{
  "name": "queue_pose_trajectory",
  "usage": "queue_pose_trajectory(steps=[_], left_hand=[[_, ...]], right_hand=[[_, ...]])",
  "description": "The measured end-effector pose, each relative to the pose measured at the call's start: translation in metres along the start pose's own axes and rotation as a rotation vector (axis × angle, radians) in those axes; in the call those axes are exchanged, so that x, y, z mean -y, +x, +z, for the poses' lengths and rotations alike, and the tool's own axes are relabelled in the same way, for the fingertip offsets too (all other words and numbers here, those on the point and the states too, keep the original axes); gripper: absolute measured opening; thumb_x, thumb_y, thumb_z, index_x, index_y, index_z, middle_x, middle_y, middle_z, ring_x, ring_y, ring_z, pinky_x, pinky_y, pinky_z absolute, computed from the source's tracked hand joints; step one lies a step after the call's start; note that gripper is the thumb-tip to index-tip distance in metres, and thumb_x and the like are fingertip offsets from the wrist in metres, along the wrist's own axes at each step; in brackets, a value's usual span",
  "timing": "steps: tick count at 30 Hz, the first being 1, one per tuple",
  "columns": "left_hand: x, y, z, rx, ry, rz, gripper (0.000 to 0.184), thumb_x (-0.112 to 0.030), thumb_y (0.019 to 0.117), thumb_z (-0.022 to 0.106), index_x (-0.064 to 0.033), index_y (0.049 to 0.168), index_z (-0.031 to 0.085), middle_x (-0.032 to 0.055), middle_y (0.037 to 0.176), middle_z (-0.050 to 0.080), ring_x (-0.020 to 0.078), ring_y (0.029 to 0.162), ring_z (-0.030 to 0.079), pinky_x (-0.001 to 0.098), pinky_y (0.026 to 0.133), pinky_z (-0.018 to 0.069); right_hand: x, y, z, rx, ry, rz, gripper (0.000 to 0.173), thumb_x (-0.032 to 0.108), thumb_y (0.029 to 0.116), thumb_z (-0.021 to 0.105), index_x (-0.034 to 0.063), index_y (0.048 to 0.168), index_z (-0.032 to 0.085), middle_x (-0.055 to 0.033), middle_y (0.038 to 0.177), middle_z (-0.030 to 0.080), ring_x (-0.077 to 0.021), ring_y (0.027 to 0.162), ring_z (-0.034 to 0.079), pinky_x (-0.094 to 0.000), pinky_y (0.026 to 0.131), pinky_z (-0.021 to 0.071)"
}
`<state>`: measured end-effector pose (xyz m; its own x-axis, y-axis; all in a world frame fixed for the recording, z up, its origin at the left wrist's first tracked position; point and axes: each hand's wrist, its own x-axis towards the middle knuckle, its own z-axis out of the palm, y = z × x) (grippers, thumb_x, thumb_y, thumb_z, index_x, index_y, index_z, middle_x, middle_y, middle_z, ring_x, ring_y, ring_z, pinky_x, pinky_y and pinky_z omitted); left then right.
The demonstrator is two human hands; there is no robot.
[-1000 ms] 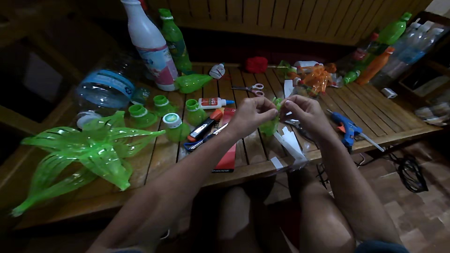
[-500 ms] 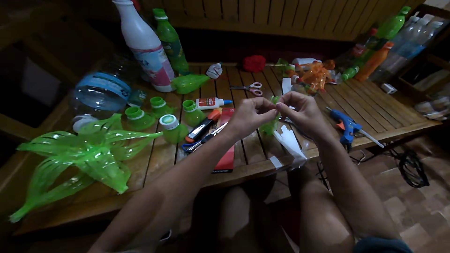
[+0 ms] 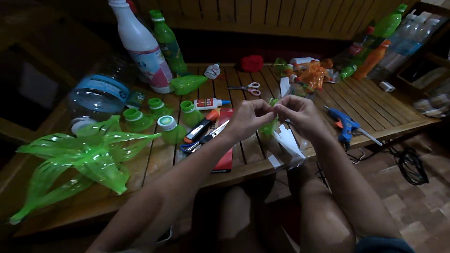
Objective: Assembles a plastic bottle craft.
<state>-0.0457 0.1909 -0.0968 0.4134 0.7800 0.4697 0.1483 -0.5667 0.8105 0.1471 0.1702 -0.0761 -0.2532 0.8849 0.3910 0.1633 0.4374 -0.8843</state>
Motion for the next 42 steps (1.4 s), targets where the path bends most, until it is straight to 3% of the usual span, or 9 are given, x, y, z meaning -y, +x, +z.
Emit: queue_pose_trajectory(steps=[3,7,13,14,16,18,21,28,42], left_hand=[[-0.005,-0.001,0.002,0.02,0.054,0.008,0.008,-0.011,0.0947,0.07,-0.0033,0.097,0.071,-0.0011,0.084,0.07,-0.0013,0.073,0.064,0.0171,0.071,0.0543],[-0.007,-0.003,0.003,0.018,0.089,0.023,0.009,-0.013,0.0959,0.07,-0.0038,0.099,0.071,-0.0005,0.088,0.071,-0.0007,0.077,0.065,0.017,0.073,0.0551],[-0.003,-0.001,0.001,-0.03,0.056,0.012,0.008,-0.011,0.0959,0.07,-0.0036,0.1,0.07,-0.0012,0.087,0.071,-0.0018,0.075,0.065,0.0155,0.072,0.0554],[-0.003,-0.001,0.0,-0.038,0.053,0.006,0.008,-0.011,0.0959,0.07,-0.0036,0.099,0.07,-0.0015,0.086,0.07,-0.0023,0.074,0.065,0.0152,0.071,0.0548],[-0.002,0.001,-0.001,-0.05,0.042,-0.004,0.008,-0.011,0.096,0.07,-0.0035,0.099,0.069,-0.0015,0.085,0.07,-0.002,0.073,0.065,0.0156,0.07,0.0551],[-0.002,0.002,-0.002,-0.051,0.032,-0.021,0.008,-0.011,0.0964,0.07,-0.0035,0.099,0.069,-0.0013,0.086,0.07,-0.0016,0.074,0.065,0.016,0.07,0.0554],[-0.003,0.002,-0.003,-0.045,0.021,-0.06,0.009,-0.012,0.0964,0.07,-0.0033,0.101,0.068,-0.0014,0.086,0.07,-0.0011,0.073,0.065,0.017,0.071,0.0553],[-0.005,0.002,-0.005,0.001,-0.04,-0.087,0.008,-0.007,0.0961,0.068,-0.0022,0.101,0.067,0.0015,0.098,0.071,-0.0002,0.077,0.067,0.0165,0.072,0.0568],[-0.001,0.006,-0.014,0.008,-0.095,-0.049,0.006,-0.006,0.0966,0.066,-0.0064,0.102,0.065,-0.0064,0.085,0.072,-0.0023,0.076,0.066,0.0158,0.072,0.0555]], right_hand=[[0.009,0.002,-0.003,-0.119,0.252,0.128,0.01,0.009,0.1025,0.056,0.009,0.099,0.065,0.0061,0.08,0.066,-0.0022,0.068,0.063,-0.0204,0.064,0.0557],[0.019,0.004,-0.012,-0.295,0.316,0.055,0.018,0.014,0.1086,0.045,0.0108,0.098,0.059,0.0069,0.072,0.06,-0.0024,0.058,0.057,-0.019,0.057,0.0533],[0.007,-0.004,-0.027,-0.255,-0.028,0.007,0.047,0.024,0.1109,0.042,0.0145,0.066,0.055,0.0096,0.054,0.055,-0.0012,0.05,0.056,-0.0208,0.057,0.0528],[0.006,-0.006,-0.031,-0.234,-0.164,0.033,0.042,0.024,0.1107,0.044,0.0097,0.075,0.061,0.0065,0.062,0.06,-0.0017,0.055,0.059,-0.0211,0.058,0.0541],[0.004,-0.008,-0.036,-0.119,-0.347,0.072,0.026,0.016,0.109,0.046,-0.001,0.115,0.065,-0.007,0.096,0.066,-0.0088,0.07,0.064,-0.0268,0.064,0.0572],[0.002,-0.008,-0.034,-0.045,-0.357,0.063,0.028,0.011,0.1051,0.05,-0.001,0.129,0.058,-0.01,0.108,0.066,-0.0089,0.072,0.065,-0.0262,0.061,0.057],[0.0,-0.009,-0.025,-0.017,-0.265,0.053,0.021,0.012,0.1034,0.057,0.0011,0.118,0.065,-0.0046,0.098,0.069,-0.0061,0.075,0.067,-0.0234,0.064,0.0577],[-0.009,-0.005,-0.01,0.009,-0.216,0.001,0.017,0.008,0.0985,0.064,-0.0005,0.113,0.064,-0.0065,0.099,0.067,-0.0071,0.079,0.068,-0.0248,0.069,0.06],[-0.021,-0.002,-0.003,0.029,-0.208,-0.07,0.024,0.007,0.0973,0.057,-0.0017,0.118,0.063,-0.008,0.104,0.067,-0.0077,0.086,0.068,-0.0258,0.073,0.0593]])
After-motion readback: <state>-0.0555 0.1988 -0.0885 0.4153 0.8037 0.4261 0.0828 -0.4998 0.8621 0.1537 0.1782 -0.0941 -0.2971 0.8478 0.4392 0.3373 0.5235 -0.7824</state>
